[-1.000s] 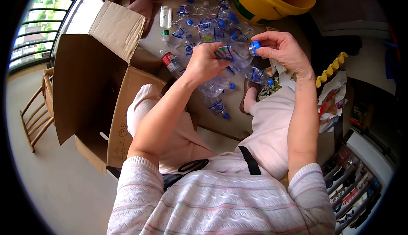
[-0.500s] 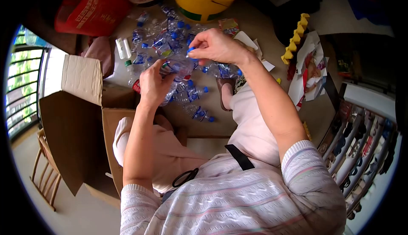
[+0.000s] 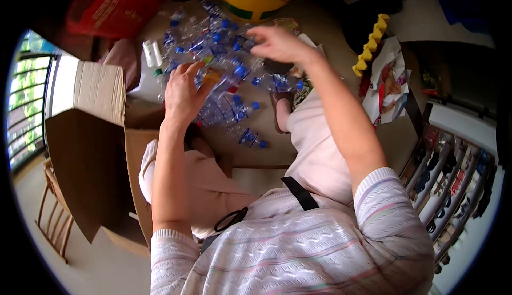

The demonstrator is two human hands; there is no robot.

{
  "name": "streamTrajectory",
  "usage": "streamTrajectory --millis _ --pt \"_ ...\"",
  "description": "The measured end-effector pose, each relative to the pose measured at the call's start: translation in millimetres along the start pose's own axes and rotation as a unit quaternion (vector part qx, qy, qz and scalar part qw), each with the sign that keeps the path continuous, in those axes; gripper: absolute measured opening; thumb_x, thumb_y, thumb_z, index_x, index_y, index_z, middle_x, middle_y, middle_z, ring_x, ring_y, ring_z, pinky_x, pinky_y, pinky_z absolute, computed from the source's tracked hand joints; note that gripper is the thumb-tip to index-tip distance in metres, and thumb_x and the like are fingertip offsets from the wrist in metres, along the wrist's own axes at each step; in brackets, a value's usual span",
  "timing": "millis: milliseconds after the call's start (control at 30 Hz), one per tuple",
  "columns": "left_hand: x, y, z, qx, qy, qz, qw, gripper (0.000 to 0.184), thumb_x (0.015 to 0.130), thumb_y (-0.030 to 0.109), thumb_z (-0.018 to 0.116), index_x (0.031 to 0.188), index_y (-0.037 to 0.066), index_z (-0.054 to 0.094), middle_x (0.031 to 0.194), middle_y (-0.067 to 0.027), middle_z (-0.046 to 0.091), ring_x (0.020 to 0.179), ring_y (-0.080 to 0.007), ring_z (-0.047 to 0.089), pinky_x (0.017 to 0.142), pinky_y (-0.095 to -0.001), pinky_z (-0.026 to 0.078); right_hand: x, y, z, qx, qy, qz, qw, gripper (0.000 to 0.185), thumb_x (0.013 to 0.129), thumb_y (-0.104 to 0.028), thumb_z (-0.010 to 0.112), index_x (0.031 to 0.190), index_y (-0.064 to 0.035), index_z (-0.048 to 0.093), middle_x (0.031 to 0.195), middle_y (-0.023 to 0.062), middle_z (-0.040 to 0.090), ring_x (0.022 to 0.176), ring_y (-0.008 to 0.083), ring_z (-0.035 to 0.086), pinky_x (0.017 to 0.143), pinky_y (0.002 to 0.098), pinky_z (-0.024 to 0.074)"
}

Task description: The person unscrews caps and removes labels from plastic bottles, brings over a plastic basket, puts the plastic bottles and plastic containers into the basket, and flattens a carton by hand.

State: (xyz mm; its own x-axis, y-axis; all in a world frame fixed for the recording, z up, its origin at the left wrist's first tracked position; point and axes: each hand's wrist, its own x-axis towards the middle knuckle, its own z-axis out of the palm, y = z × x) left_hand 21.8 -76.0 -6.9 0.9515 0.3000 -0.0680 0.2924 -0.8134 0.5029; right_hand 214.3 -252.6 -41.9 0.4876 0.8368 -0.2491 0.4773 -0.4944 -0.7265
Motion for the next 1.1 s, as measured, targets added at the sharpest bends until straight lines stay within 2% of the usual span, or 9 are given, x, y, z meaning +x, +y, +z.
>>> streamTrajectory --millis 100,267,367,500,600,633,767,967,1100 --pt "-0.5 -7.6 0.2 -0.005 0.009 0.005 1.000 0.038 0.071 0.018 0.066 0.107 0.007 0.060 0.105 -0.0143 0.057 0.100 -0.0317 0.053 0.085 -0.0387 0.043 -0.8 33.6 -21.1 0.043 0.051 0.077 0.995 0.046 0.075 -0.027 0.064 0.114 -0.0038 0.057 0.096 0.0132 0.065 0.086 0.0189 0.062 0.076 0.0288 0.0485" --pt "2.1 -12.9 2.4 0.011 0.032 0.018 0.999 0.037 0.071 0.015 0.066 0.107 0.009 0.060 0.108 -0.0129 0.057 0.099 -0.0318 0.054 0.084 -0.0390 0.044 -5.3 24.6 -24.2 0.066 -0.058 0.137 0.987 0.042 0.079 -0.022 0.062 0.114 0.0010 0.055 0.094 0.0112 0.064 0.082 0.0153 0.061 0.073 0.0263 0.0484" --pt "0.6 -13.8 -0.6 0.037 0.031 0.004 0.999 0.037 0.073 0.019 0.064 0.109 0.011 0.059 0.107 -0.0124 0.057 0.096 -0.0313 0.056 0.082 -0.0385 0.045 -2.4 15.5 -15.3 0.050 -0.090 0.121 0.987 0.038 0.086 -0.022 0.058 0.118 -0.0036 0.052 0.089 0.0010 0.060 0.076 0.0063 0.056 0.063 0.0190 0.0430" --pt "-2.5 -14.1 -8.5 0.018 0.037 -0.006 0.999 0.033 0.075 0.018 0.063 0.107 0.013 0.061 0.104 -0.0119 0.058 0.088 -0.0302 0.058 0.078 -0.0382 0.046 7.0 13.2 -3.5 0.022 -0.117 0.113 0.986 0.038 0.086 -0.021 0.058 0.119 -0.0029 0.052 0.091 0.0028 0.060 0.079 0.0075 0.056 0.070 0.0212 0.0454" --pt "-0.3 -18.0 -29.5 -0.025 0.017 -0.061 0.998 0.037 0.069 0.019 0.066 0.103 0.004 0.061 0.101 -0.0197 0.056 0.096 -0.0341 0.054 0.084 -0.0386 0.044 12.2 11.4 11.4 -0.005 -0.142 0.089 0.986 0.037 0.085 -0.018 0.058 0.117 -0.0013 0.052 0.094 0.0042 0.061 0.082 0.0094 0.057 0.074 0.0227 0.0462" --pt "-2.0 -24.8 -34.1 -0.046 0.072 -0.024 0.996 0.035 0.069 0.017 0.065 0.101 0.003 0.061 0.097 -0.0179 0.057 0.090 -0.0350 0.056 0.079 -0.0400 0.046 13.3 7.0 18.2 -0.008 -0.162 0.080 0.983 0.036 0.085 -0.018 0.058 0.117 -0.0006 0.052 0.095 0.0046 0.061 0.083 0.0102 0.057 0.075 0.0233 0.0464" --pt "-5.9 -45.2 -54.2 -0.069 0.245 -0.079 0.964 0.029 0.071 0.014 0.065 0.098 0.004 0.062 0.095 -0.0166 0.058 0.082 -0.0309 0.057 0.072 -0.0373 0.045 15.5 -4.3 42.4 -0.030 -0.212 0.062 0.975 0.033 0.083 -0.014 0.059 0.113 0.0007 0.054 0.097 0.0094 0.063 0.088 0.0145 0.059 0.079 0.0259 0.0464" --pt "-22.7 -39.4 -78.3 -0.128 0.241 -0.163 0.948 0.023 0.070 0.010 0.064 0.092 0.004 0.063 0.088 -0.0152 0.060 0.077 -0.0292 0.058 0.069 -0.0358 0.045 17.0 4.9 82.7 -0.026 -0.276 0.068 0.958 0.031 0.082 -0.012 0.059 0.110 0.0013 0.056 0.095 0.0093 0.063 0.086 0.0141 0.059 0.077 0.0261 0.0466" --pt "-34.5 -56.0 -64.9 -0.087 0.309 -0.054 0.946 0.024 0.067 0.008 0.065 0.090 0.002 0.063 0.090 -0.0163 0.060 0.083 -0.0338 0.058 0.074 -0.0382 0.046 -0.1 37.7 138.4 -0.094 -0.376 0.059 0.920 0.035 0.079 -0.016 0.061 0.109 0.0003 0.058 0.097 0.0130 0.064 0.087 0.0206 0.061 0.080 0.0298 0.0466"
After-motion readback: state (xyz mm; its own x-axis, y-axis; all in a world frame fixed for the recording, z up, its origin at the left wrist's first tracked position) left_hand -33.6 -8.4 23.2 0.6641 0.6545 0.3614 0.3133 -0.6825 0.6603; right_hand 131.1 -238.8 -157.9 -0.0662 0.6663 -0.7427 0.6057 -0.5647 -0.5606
